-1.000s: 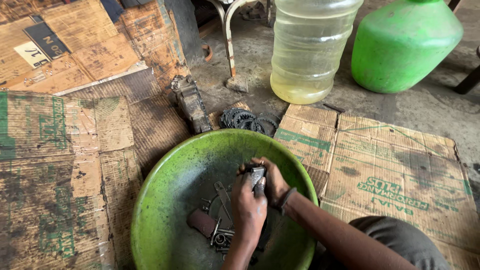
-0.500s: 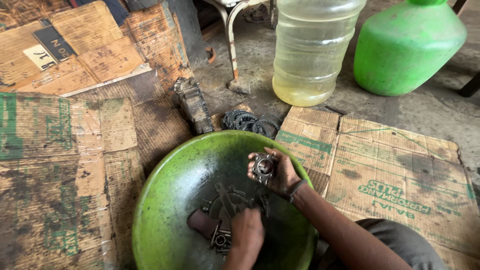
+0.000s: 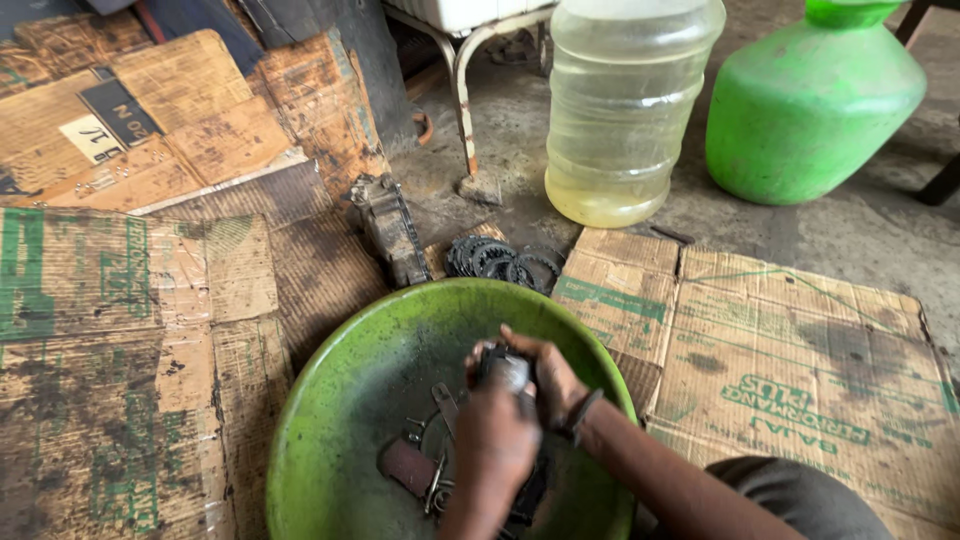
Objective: The person cleans various metal engine components in a green plastic basin by hand, pouring fluid from a bottle over them and wiping them.
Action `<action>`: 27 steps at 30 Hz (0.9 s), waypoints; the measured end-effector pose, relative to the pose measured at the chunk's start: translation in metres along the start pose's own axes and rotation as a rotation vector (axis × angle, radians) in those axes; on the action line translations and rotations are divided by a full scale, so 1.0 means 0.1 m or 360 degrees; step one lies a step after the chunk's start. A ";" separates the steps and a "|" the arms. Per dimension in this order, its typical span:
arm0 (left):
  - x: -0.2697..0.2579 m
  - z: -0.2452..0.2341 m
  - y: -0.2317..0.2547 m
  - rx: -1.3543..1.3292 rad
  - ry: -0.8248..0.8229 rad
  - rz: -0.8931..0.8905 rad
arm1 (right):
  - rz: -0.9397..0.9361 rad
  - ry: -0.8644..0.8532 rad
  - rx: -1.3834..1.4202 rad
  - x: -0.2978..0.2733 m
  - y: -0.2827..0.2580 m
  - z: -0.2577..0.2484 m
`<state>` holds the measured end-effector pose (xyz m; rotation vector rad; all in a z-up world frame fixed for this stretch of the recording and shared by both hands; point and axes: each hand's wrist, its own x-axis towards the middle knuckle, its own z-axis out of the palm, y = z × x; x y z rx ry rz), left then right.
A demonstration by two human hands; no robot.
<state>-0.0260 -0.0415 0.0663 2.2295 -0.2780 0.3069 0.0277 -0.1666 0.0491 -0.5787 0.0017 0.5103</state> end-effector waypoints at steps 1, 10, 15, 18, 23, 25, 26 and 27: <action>0.00 0.07 0.01 0.0323 0.0035 0.0251 | 0.0002 0.0090 0.0034 0.01 0.03 -0.01; 0.14 -0.12 -0.32 0.0612 -0.0244 0.0007 | -0.0048 0.0321 -0.0027 0.19 0.01 -0.39; 0.11 -0.02 -0.53 0.0502 -0.0080 -0.0063 | -0.0003 0.0564 -0.0056 0.07 -0.17 -0.30; 0.02 0.16 -0.80 0.0631 -0.0151 -0.0126 | -0.0012 0.0375 0.0084 -0.03 -0.29 -0.13; -0.33 0.71 -1.10 0.0810 -0.1022 0.0183 | 0.0057 0.0223 -0.0097 -0.17 -0.37 -0.06; -0.32 0.68 -1.09 0.0796 -0.1163 0.0073 | 0.0039 0.0235 -0.0080 -0.13 -0.37 -0.07; -0.28 0.64 -1.05 0.0776 -0.1301 -0.0039 | 0.0022 0.0250 -0.0065 -0.12 -0.38 -0.07; -0.23 0.56 -1.01 0.0776 -0.1303 -0.0040 | 0.0023 0.0251 -0.0064 -0.11 -0.38 -0.08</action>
